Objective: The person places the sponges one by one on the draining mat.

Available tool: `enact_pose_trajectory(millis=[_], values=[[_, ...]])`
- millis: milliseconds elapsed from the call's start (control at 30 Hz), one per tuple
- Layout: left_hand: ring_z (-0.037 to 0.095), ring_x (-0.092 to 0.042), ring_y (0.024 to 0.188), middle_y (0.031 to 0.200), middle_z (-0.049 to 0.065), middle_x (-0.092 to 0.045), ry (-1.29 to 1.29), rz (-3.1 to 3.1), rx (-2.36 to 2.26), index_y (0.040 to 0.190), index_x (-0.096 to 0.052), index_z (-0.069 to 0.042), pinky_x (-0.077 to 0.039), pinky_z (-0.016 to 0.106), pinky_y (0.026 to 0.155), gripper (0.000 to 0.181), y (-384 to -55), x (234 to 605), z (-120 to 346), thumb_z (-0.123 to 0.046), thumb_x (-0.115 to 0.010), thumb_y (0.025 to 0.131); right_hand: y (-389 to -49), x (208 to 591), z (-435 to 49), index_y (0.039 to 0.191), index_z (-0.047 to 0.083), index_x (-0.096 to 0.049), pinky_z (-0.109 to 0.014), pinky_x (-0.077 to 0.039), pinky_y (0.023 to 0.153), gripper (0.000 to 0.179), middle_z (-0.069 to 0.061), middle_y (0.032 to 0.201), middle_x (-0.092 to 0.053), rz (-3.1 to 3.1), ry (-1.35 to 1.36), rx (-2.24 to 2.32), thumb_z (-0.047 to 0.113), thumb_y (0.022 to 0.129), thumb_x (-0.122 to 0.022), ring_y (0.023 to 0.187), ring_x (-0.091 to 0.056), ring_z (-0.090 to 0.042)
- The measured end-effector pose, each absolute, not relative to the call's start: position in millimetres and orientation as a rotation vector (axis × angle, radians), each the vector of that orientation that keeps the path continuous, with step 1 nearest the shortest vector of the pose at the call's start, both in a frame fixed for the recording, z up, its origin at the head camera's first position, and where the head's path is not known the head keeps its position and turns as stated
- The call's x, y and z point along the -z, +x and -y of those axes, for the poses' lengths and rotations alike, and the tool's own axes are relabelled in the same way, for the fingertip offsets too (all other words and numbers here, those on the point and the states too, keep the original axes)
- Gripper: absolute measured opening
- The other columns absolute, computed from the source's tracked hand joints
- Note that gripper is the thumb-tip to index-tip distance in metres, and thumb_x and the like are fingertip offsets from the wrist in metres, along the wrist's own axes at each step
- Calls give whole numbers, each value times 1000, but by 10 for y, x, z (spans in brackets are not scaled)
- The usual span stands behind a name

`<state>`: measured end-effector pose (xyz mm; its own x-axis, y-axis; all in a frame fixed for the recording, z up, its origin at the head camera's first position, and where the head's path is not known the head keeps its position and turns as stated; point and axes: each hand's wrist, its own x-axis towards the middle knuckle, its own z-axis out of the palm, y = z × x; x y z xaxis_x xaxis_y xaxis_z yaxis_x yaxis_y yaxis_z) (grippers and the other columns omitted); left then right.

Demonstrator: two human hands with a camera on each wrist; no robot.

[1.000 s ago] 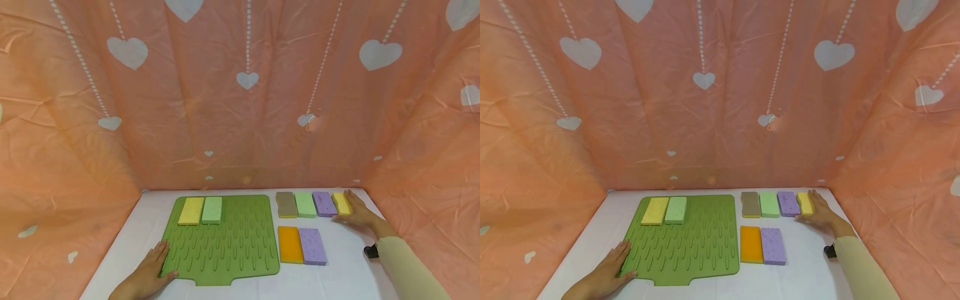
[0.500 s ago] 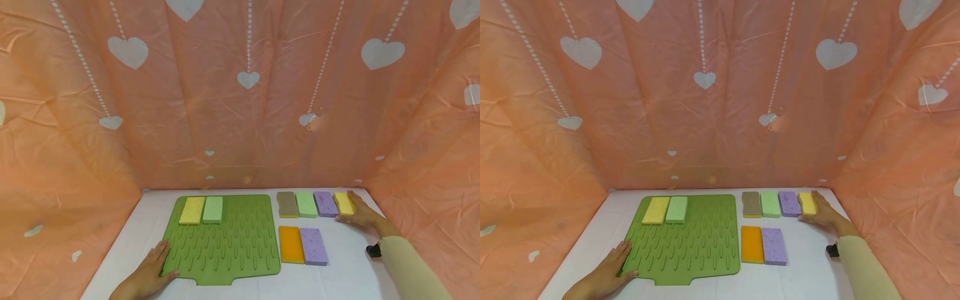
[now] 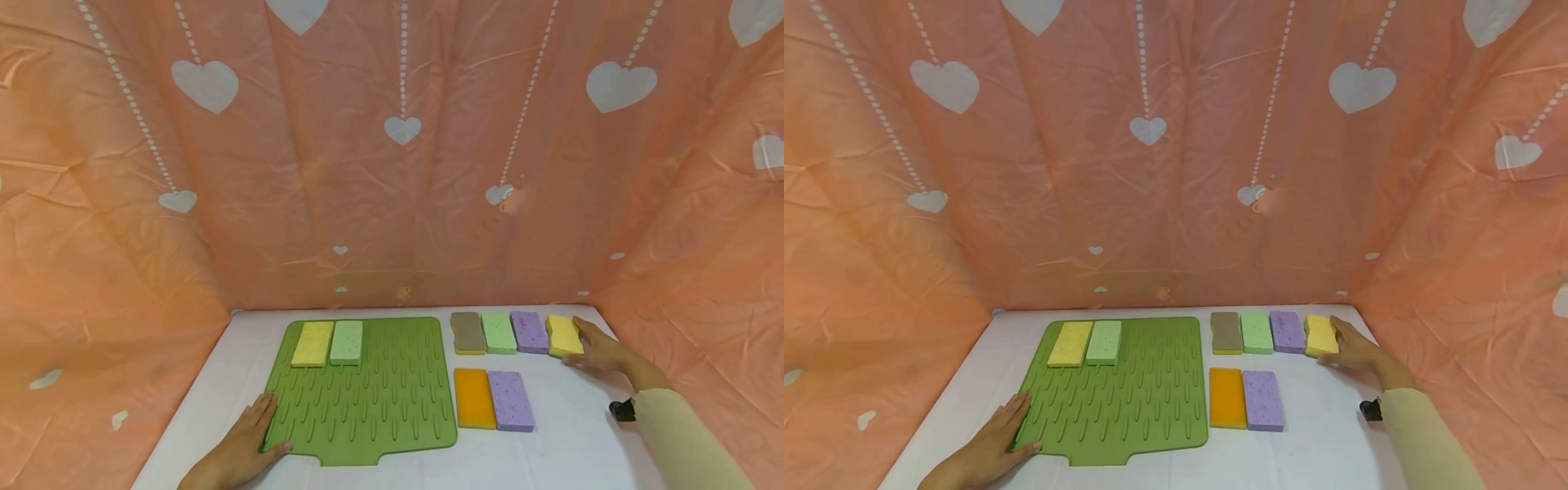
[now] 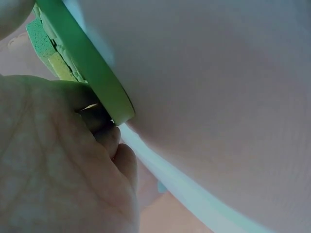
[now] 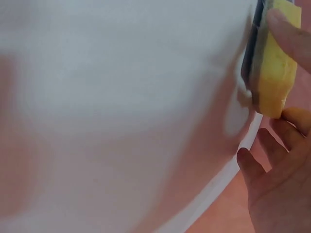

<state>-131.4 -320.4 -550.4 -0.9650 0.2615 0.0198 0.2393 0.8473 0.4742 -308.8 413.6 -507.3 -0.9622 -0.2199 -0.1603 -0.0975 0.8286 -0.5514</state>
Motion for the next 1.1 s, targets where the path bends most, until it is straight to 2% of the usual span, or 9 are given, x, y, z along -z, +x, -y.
enact_pose_trajectory(millis=[67,133,300,500,700,767,933,1000,1100], values=[[54,-19,158,166,40,-30,417,-2975,-759,156,-36,20,13,6,115,100,-1310,5497,3209,-51,-75,98,-3075,5056,-4143,163,-17,-5,-84,-10,116,121,-49,164,-8,-2783,-240,824,38,92,-85,150,-8,-69],[59,-20,155,165,41,-30,436,-2972,-774,155,-35,22,17,0,104,100,-1303,5488,3209,-49,-75,98,-3054,5038,-4150,164,-16,-4,-85,-9,115,120,-48,164,-8,-2770,-226,832,38,93,-84,150,-7,-70],[60,-22,154,163,42,-32,455,-2985,-736,154,-36,23,18,1,104,98,-1289,5466,3196,-48,-75,98,-3008,5034,-4170,167,-9,-4,-88,-10,112,123,-47,165,-6,-2740,-166,881,41,91,-86,149,-5,-71],[60,-21,154,164,43,-30,447,-2973,-742,154,-35,23,19,1,103,99,-1294,5461,3184,-48,-74,98,-2968,5055,-4218,166,-11,-10,-87,-17,111,118,-47,164,-9,-2759,-202,926,39,92,-86,147,-12,-73],[58,-20,155,163,43,-31,497,-3008,-771,155,-34,22,18,10,113,99,-1313,5559,3234,-50,-73,99,-2922,5006,-4251,167,-9,-11,-89,-19,108,116,-46,164,-9,-2769,-203,942,39,92,-86,145,-14,-74],[51,-15,160,162,44,-32,515,-3024,-772,155,-34,22,19,10,114,99,-1325,5608,3256,-51,-72,100,-2912,4991,-4256,167,-8,-12,-90,-21,107,115,-46,164,-10,-2778,-201,933,40,92,-85,144,-16,-74],[9,8,162,163,41,-34,527,-3085,-729,156,-36,19,18,5,111,100,-1337,5682,3275,-56,-70,100,-2904,4977,-4249,167,-7,-13,-92,-19,105,114,-45,165,-10,-2794,-202,933,41,93,-85,145,-14,-73],[17,5,164,163,41,-34,530,-3083,-719,155,-37,20,18,3,110,99,-1333,5659,3264,-55,-71,100,-2898,4974,-4236,167,-7,-14,-92,-18,106,112,-44,166,-11,-2807,-223,941,40,93,-85,147,-13,-73],[47,-15,161,163,41,-33,485,-3036,-740,154,-37,21,18,1,107,99,-1310,5552,3220,-51,-75,98,-2888,4974,-4206,165,-9,-18,-91,-19,106,110,-44,166,-15,-2841,-273,935,39,93,-84,147,-15,-71]])
